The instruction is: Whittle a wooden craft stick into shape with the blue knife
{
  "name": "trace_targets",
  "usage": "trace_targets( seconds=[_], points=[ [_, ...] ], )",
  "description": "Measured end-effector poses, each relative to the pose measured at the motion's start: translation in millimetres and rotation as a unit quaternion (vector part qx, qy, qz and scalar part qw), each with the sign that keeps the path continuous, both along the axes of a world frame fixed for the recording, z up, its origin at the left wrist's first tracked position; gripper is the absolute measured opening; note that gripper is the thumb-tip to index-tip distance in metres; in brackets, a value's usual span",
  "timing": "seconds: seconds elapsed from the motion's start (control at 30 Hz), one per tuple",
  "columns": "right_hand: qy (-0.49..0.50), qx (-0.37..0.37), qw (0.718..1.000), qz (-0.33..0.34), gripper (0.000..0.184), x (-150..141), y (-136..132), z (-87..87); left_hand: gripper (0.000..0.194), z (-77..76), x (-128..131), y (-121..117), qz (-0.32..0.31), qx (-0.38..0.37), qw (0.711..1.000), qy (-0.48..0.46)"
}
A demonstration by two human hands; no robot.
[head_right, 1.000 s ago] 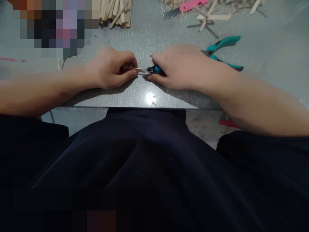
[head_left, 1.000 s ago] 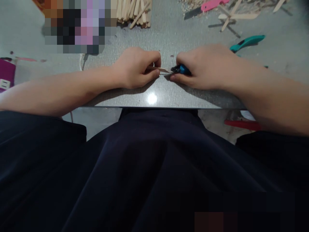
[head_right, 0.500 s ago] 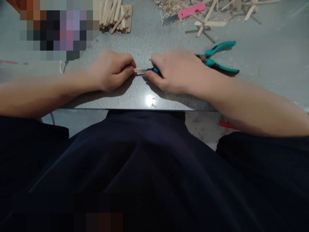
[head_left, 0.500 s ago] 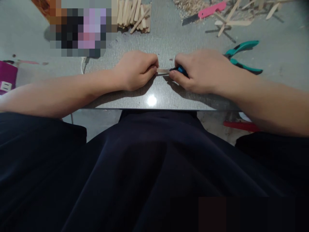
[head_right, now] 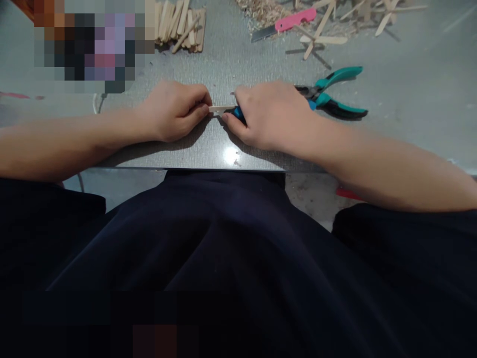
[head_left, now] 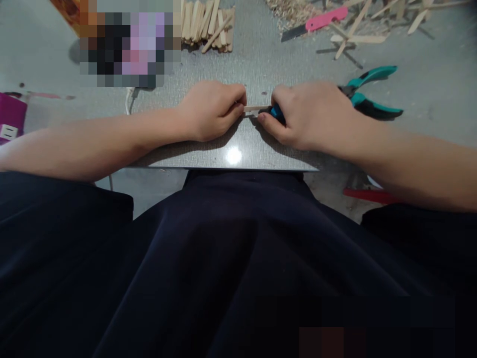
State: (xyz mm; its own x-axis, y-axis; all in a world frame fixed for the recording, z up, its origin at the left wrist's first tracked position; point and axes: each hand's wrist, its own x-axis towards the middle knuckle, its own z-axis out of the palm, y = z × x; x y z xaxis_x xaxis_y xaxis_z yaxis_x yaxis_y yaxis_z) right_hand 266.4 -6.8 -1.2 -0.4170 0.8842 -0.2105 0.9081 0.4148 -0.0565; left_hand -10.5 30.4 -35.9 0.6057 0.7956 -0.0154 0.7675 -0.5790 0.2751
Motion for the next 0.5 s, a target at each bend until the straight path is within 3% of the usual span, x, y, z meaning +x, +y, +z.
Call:
trace_targets(
  seconds=[0.23,0.37,0.5],
  points=[
    [-0.033,0.008,0.999,0.017,0.107,-3.8,-0.2,2.6,0.071,1.8,1.0,-3.5,0.019,-0.018,1.000,0.017],
    [-0.017,-0.002,1.000,0.006,0.117,-2.0,1.0,0.7,0.066,10.3,2.5,-13.8,0.061,-0.076,0.995,-0.019],
    [-0.020,-0.013,1.000,-0.005,0.116,-1.9,0.6,2.2,0.063,18.6,6.0,-20.2,0.085,-0.101,0.991,-0.007]
  ],
)
